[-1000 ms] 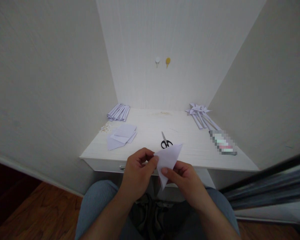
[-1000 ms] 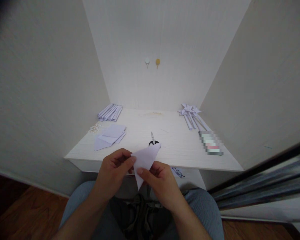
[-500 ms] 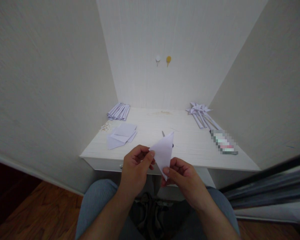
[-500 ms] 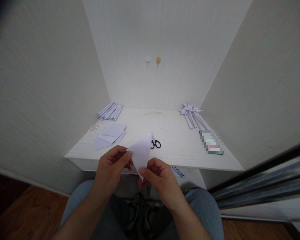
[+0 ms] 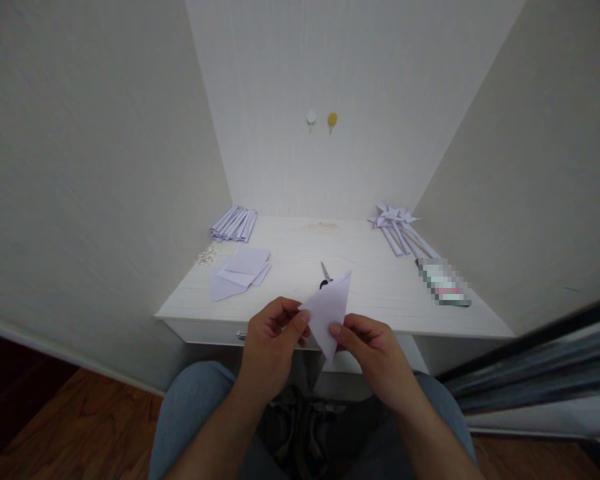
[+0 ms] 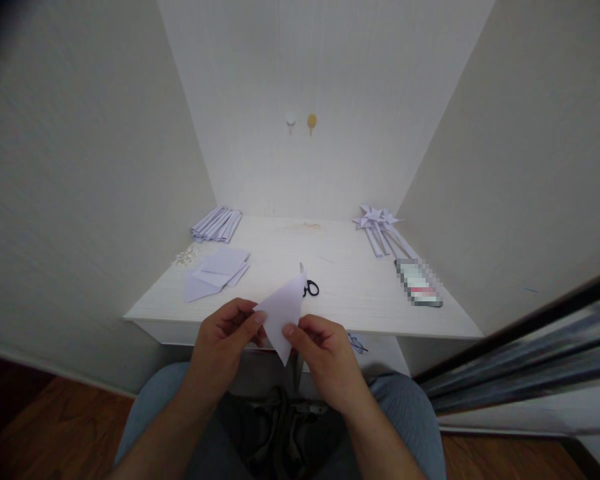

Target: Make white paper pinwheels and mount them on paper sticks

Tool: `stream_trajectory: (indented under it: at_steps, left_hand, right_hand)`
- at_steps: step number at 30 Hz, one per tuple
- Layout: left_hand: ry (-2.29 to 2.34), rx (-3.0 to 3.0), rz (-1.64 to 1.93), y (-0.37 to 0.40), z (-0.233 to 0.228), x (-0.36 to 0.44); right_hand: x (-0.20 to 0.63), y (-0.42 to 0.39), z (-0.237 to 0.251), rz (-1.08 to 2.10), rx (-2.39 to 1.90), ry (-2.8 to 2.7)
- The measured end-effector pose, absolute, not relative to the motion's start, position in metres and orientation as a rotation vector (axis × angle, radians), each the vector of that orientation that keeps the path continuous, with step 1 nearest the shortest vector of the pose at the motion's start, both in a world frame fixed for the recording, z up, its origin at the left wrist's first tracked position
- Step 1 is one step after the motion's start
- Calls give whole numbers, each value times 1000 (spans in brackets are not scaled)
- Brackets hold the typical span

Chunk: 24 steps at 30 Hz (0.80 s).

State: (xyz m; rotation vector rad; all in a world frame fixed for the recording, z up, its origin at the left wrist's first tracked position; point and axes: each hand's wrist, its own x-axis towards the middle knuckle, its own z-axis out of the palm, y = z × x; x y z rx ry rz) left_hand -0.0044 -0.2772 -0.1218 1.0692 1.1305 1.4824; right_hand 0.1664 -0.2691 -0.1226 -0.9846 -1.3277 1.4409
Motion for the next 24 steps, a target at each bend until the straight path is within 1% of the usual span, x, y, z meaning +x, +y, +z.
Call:
stream_trajectory:
  at_steps: [11,24]
  left_hand:
    - [1058,1013,1398,-279,-117,-2]
    - [1076,1056,1311,-278,-118,-3]
  right_hand:
    - [172,-265,-115,1461,-1007,-1257]
    - [180,-262,-124,1404,-989,-1179]
